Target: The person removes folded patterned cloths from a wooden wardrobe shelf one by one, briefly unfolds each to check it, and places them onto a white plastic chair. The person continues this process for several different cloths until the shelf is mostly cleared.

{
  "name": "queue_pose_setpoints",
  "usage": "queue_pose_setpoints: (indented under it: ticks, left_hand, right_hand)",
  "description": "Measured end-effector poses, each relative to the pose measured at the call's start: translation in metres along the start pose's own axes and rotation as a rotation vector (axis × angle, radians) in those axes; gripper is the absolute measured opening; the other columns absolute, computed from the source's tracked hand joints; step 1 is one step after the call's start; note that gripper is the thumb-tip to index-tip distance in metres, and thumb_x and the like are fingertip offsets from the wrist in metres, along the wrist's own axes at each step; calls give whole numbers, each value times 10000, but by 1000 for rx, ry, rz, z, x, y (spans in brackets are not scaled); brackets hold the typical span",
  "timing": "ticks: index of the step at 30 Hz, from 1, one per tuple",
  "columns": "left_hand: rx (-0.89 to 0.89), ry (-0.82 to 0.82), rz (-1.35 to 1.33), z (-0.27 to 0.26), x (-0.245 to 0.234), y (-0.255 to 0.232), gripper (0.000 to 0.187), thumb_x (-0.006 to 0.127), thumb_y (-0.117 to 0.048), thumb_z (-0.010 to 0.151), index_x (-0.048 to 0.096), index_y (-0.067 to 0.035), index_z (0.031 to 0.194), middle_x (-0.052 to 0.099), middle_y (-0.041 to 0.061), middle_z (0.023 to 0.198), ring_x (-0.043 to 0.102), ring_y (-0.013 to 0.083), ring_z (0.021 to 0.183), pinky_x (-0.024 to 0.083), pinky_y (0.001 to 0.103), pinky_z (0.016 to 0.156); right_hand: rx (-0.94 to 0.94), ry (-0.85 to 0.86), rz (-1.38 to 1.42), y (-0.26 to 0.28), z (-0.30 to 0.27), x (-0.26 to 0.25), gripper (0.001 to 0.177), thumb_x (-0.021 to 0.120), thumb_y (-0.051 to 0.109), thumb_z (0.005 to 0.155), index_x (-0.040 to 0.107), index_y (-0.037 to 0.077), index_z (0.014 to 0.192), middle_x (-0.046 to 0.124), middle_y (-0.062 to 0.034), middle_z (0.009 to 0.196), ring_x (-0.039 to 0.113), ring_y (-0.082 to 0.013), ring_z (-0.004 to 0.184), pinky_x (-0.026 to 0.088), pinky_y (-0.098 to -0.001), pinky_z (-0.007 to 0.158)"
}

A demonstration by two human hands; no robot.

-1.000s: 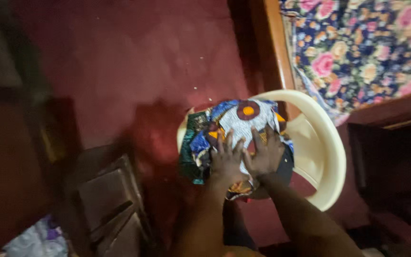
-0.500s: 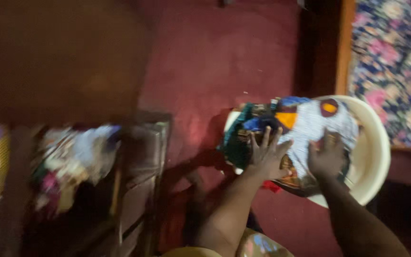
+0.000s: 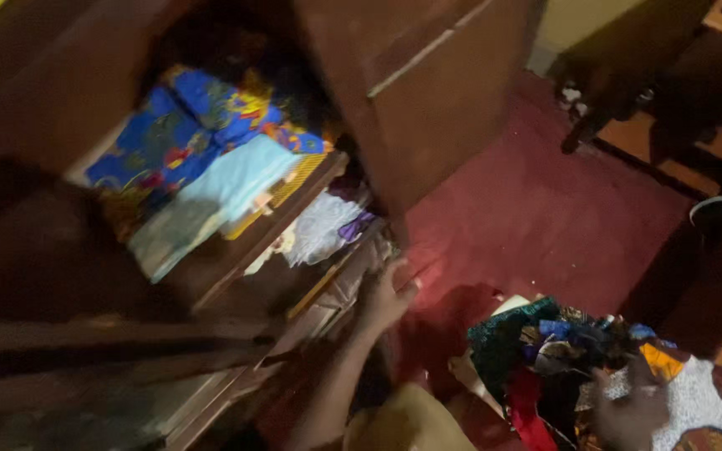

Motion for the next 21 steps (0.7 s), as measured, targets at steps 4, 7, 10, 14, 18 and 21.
queue_pose_setpoints:
  ticks: [4, 7, 10, 14, 18, 21]
  left_hand:
    - [43, -263, -153, 25, -92, -6, 434, 822, -287, 861, 680, -56, 1200, 614, 176, 1357, 585, 354, 1283, 490, 449, 1059]
    - [-14, -300, -345, 34, -138, 0, 422, 790, -308, 878, 674, -63, 1202, 610, 147, 1375, 629, 286, 1243, 542, 395, 1026]
    - [-109, -324, -477, 54, -180, 21, 427, 785, -308, 887, 674, -61, 1217, 620, 120, 1384, 625, 249, 1235, 523, 375, 978]
    - [-150, -523, -444, 101, -247, 59, 454, 793, -335, 872, 649, -62, 1205, 683, 115, 1260, 732, 232, 1063, 585, 373, 850]
    - [-426, -677, -169, 158, -298, 118, 483, 821, -444, 836, 723, -74, 1131, 757, 141, 1210, 715, 287, 1120, 535, 414, 1014]
    - [-468, -703, 75, 199, -311, 149, 649, 866, -485, 778, 679, -20, 1190, 640, 236, 1268, 595, 383, 1205, 452, 456, 1032]
  right_hand:
    - [-352, 101, 60, 158, 32, 40, 572, 697, 409, 866, 644, 71, 1324, 585, -245, 1322, 593, -417, 1197, 497, -538, 986]
    - [-491, 242, 263, 276, 50, 59, 434, 704, 312, 905, 661, 64, 1258, 615, -199, 1331, 613, -396, 1117, 496, -488, 945]
    - [-722, 175, 418, 388, 61, 52, 357, 688, 245, 876, 688, 59, 1181, 641, -183, 1295, 599, -409, 1150, 484, -494, 989]
    - [-874, 160, 514, 510, 85, 40, 249, 696, 222, 927, 681, 26, 1080, 660, -187, 1145, 609, -407, 1092, 499, -483, 946]
    - [-971, 224, 622, 591, 97, 23, 176, 687, 186, 928, 727, 44, 1024, 698, -167, 1020, 629, -388, 971, 508, -480, 857]
    - [-1055, 173, 725, 634, 91, 12, 152, 694, 186, 931, 678, 40, 970, 700, -164, 1021, 655, -376, 994, 528, -470, 871]
Point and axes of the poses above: each hand's wrist, its own z-axis towards the middle knuckle, its own x-axis out of the palm, y = z × x, the point moved 7 cm from there along z, towards the middle knuckle
